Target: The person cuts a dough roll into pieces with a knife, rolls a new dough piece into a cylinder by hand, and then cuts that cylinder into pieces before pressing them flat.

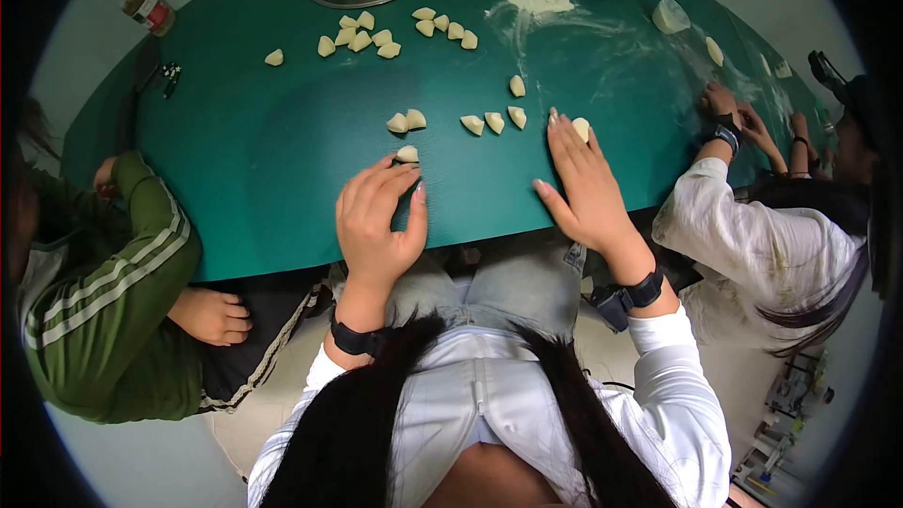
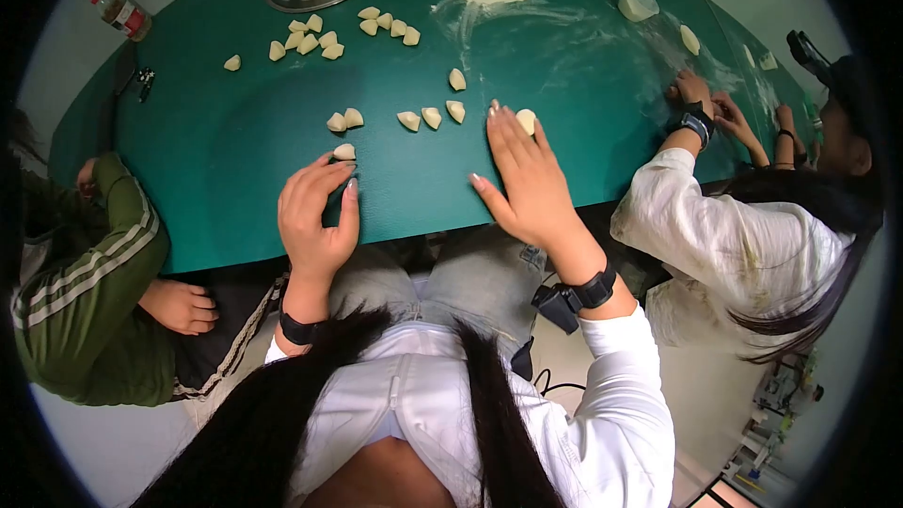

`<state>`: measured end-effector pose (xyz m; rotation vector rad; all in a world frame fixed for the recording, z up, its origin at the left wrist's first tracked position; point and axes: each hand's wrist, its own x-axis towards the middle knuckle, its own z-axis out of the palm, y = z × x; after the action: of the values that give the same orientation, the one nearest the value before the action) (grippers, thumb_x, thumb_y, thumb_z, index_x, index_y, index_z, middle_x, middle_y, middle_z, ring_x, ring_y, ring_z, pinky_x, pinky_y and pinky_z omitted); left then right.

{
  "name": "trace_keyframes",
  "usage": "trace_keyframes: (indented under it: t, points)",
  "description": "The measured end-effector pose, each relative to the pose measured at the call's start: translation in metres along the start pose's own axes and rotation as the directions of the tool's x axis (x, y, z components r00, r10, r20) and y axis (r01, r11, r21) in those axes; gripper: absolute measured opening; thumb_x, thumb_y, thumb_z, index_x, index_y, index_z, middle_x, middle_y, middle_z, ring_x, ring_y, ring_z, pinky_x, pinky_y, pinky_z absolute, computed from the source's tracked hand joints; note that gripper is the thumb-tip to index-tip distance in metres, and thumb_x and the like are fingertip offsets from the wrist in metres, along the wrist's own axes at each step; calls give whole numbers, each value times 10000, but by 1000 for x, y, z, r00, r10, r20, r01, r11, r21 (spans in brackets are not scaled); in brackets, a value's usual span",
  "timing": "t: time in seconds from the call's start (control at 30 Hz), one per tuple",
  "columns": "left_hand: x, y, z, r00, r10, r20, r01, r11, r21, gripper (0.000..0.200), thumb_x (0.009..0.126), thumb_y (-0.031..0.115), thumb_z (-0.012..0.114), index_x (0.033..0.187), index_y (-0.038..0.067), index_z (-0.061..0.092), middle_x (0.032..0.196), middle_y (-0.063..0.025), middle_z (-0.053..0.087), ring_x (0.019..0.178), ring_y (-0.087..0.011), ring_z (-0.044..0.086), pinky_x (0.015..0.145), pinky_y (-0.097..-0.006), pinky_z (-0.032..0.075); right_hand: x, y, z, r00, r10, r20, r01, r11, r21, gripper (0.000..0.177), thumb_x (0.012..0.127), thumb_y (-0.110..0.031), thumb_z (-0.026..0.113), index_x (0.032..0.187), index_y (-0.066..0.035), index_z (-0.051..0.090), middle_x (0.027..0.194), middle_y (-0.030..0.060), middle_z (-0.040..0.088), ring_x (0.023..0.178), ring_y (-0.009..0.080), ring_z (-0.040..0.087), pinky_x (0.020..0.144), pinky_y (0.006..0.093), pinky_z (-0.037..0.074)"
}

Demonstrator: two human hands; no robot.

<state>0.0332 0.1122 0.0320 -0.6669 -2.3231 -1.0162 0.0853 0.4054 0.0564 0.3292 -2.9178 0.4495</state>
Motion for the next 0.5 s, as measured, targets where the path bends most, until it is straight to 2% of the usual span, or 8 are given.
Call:
trace_keyframes:
  t: [0.07,0.13,0.2,0.3,0.5]
  points:
    - [0,0,0,1000,-1,16,1,1000,2,172,857,130,740,1023,88,758,1083,-55,763,1130,-295,699,964,-418,503,-2,-2,-1,999,33,-23,-28,984,175,705,1009,-324,590,1588,12,368,1659,255,332,1543,425,312,1271,514,231]
    - [0,-1,1,1000,0,20,0,1000,3,170,857,126,739,1022,88,757,1080,-55,763,1131,-296,700,961,-417,505,1,6,-11,994,60,-94,-67,995,-75,709,1004,-302,592,1600,-2,353,1667,240,330,1545,409,320,1275,550,193]
    - [0,0,0,1000,0,22,0,1000,6,169,857,122,739,1021,88,756,1079,-55,764,1132,-298,700,959,-415,506,-3,15,-9,995,96,-12,-96,995,-23,711,1009,-315,583,1602,-1,348,1663,218,353,1545,372,337,1274,555,193]
    - [0,-1,0,1000,4,22,-4,1000,7,165,856,122,741,1017,88,756,1078,-52,763,1134,-299,700,953,-409,510,-6,8,-6,999,38,23,-36,996,-76,717,1015,-341,570,1603,2,342,1658,199,372,1546,340,347,1277,548,193]
    - [2,0,0,1000,12,22,-12,1000,10,163,853,121,749,1012,89,755,1063,-44,765,1134,-297,701,940,-406,516,-8,5,-12,994,47,100,-40,997,-66,738,1017,-332,545,1630,-8,292,1699,182,302,1576,341,282,1291,535,147]
